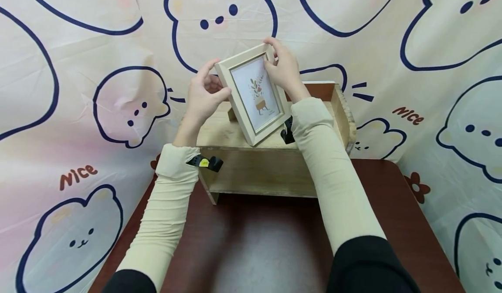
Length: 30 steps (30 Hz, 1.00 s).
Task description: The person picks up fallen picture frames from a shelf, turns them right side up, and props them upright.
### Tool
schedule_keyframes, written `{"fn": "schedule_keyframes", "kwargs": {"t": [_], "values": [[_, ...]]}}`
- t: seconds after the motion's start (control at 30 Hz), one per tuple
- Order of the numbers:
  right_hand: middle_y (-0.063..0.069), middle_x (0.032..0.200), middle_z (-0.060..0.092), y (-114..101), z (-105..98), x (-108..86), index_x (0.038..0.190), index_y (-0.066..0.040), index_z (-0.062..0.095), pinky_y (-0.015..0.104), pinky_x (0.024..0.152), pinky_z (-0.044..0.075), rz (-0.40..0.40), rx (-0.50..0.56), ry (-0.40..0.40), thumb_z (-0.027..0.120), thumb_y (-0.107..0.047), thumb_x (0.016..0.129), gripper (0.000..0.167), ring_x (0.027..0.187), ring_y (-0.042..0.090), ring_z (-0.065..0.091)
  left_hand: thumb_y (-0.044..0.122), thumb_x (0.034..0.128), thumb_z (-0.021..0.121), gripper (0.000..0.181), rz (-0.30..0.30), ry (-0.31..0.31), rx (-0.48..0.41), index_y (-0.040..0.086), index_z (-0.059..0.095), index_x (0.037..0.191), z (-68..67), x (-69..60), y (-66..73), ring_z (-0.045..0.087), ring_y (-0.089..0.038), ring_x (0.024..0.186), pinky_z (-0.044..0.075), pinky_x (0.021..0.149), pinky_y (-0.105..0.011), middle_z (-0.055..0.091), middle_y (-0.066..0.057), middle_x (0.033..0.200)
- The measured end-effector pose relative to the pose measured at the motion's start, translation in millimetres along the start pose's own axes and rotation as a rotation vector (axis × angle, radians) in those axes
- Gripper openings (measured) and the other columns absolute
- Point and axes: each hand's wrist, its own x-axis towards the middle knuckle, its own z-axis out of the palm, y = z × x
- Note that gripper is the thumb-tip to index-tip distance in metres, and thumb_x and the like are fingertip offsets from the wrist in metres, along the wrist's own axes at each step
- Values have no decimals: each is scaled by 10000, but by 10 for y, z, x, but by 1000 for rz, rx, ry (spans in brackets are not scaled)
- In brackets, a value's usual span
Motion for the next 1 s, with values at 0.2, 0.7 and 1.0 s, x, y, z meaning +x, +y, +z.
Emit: {"fn": "schedule_keyframes", "kwargs": {"t": [0.2, 0.7, 1.0], "values": [[92, 1060, 516, 32, -40, -40, 1368, -237, 371, 300, 728, 475, 3, 14, 17, 491, -151, 912, 480, 826, 174, 518, -21, 745, 579, 624, -37, -18, -15, 104, 438, 1341, -27, 49, -24, 562, -174, 663, 491, 625, -254, 592, -127, 794], [106, 1064, 547, 147, -127, -147, 1358, -234, 374, 326, 757, 502, 8, 10, 75, 513, -183, 909, 473, 829, 184, 573, 10, 797, 570, 574, -88, -28, 26, 59, 428, 1351, -40, 141, -123, 581, -166, 761, 469, 720, -243, 609, -125, 860], [101, 1133, 524, 175, -133, -211, 1403, -268, 333, 321, 786, 495, 26, 87, 106, 519, -154, 916, 533, 872, 183, 565, 49, 851, 568, 370, -114, 50, -20, -5, 559, 1217, 65, 61, -161, 610, -167, 832, 495, 732, -244, 641, -128, 987]]}}
